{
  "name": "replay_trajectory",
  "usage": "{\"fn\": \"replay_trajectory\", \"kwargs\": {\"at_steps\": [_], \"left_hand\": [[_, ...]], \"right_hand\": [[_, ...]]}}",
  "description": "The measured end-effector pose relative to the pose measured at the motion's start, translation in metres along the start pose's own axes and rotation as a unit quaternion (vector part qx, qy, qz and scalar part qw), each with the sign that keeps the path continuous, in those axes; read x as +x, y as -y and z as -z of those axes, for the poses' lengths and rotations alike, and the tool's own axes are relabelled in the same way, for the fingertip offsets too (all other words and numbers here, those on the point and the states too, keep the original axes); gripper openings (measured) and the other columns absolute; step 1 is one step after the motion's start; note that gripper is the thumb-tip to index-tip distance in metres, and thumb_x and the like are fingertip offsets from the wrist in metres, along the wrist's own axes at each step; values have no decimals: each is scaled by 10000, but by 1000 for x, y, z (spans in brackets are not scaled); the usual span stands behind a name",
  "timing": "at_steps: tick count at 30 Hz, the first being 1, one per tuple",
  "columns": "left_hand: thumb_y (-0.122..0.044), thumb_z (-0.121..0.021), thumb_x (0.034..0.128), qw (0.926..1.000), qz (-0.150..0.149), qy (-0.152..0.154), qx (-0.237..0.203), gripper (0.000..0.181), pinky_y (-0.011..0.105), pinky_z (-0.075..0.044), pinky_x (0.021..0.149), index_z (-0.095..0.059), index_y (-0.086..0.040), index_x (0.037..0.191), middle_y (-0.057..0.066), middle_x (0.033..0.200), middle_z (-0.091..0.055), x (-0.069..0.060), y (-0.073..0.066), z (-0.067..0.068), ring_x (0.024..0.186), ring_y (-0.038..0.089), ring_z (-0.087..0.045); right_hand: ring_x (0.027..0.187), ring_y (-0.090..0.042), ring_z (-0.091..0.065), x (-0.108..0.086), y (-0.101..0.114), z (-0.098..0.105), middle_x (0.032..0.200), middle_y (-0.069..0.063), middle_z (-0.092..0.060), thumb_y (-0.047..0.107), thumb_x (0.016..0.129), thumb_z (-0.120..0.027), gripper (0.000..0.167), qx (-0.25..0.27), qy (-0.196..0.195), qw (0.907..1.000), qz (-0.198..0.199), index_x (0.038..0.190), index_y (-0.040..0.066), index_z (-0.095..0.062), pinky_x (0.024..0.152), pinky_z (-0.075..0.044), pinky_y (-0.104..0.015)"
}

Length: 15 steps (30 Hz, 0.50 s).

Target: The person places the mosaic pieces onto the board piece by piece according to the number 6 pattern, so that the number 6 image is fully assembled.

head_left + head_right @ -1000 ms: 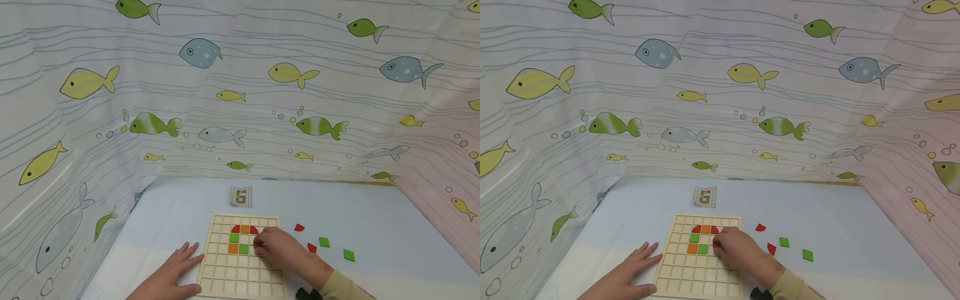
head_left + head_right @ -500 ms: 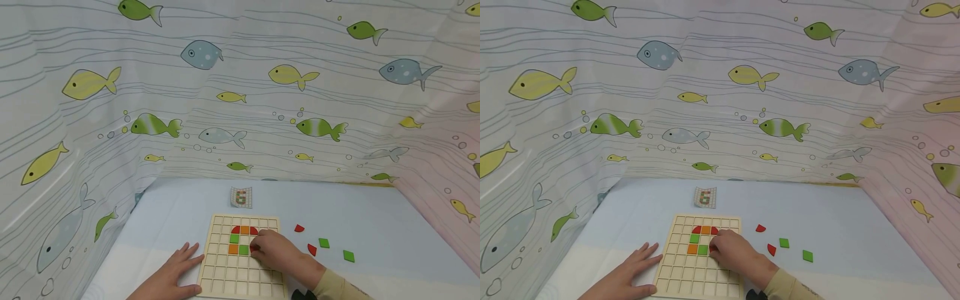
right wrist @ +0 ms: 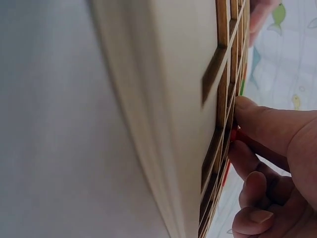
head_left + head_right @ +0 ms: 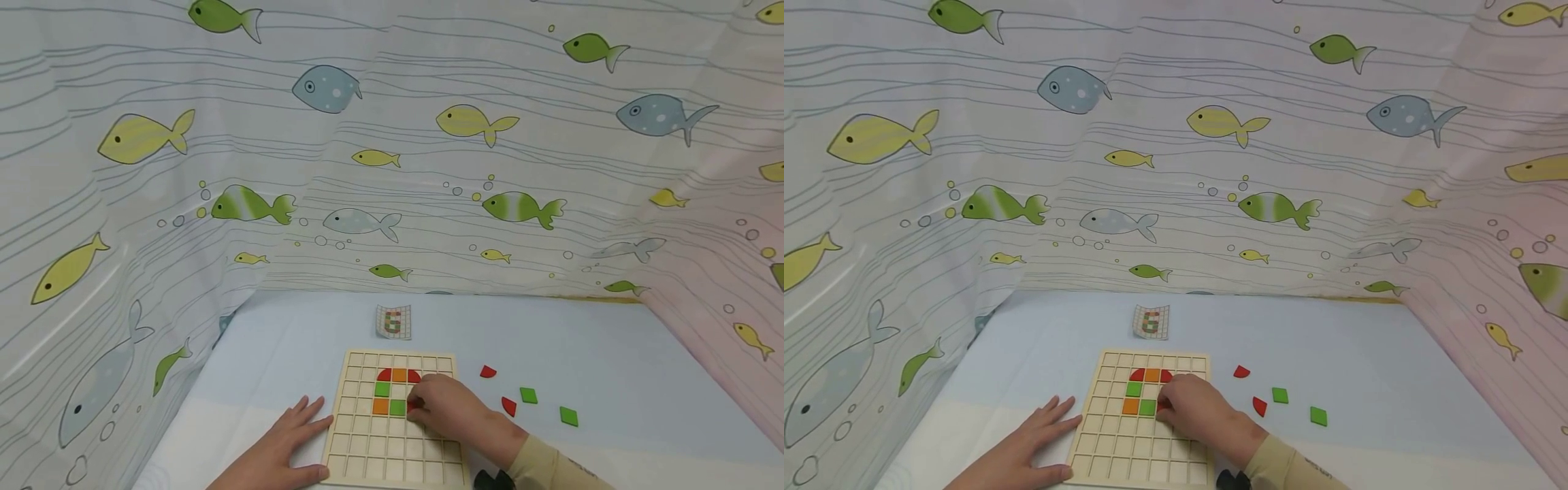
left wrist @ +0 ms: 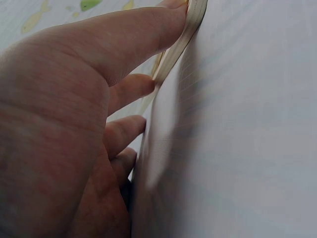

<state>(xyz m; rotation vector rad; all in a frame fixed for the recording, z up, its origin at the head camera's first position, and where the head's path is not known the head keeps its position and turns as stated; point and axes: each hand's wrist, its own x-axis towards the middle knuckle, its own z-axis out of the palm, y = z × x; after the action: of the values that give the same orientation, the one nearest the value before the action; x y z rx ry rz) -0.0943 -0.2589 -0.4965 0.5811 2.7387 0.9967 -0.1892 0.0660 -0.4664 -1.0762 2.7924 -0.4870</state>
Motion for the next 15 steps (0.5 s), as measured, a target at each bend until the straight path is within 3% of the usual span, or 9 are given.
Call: {"fn": "replay_trajectory", "kwargs": {"at_steps": [8, 15], "left_hand": [[-573, -682, 863, 10000, 9, 40, -71, 735, 751, -201, 1019, -528, -152, 1446, 124, 1585, -308, 1, 0, 0, 1442, 484, -148], [-576, -680, 865, 10000, -9, 27, -35, 728, 749, -207, 1018, -533, -158, 1442, 126, 1584, -310, 1, 0, 1, 1441, 483, -154]], "right_hand": [[782, -16, -517, -4, -2, 3, 851, 185, -614, 324, 851, -796, 256, -40, 16, 9999, 107, 1052, 169, -767, 738, -492, -233], [973, -98, -603, -21, -10, 15, 1051, 86, -668, 319, 861, -778, 361, 275, -111, 9991, -302, 1171, 138, -734, 842, -522, -323]]}}
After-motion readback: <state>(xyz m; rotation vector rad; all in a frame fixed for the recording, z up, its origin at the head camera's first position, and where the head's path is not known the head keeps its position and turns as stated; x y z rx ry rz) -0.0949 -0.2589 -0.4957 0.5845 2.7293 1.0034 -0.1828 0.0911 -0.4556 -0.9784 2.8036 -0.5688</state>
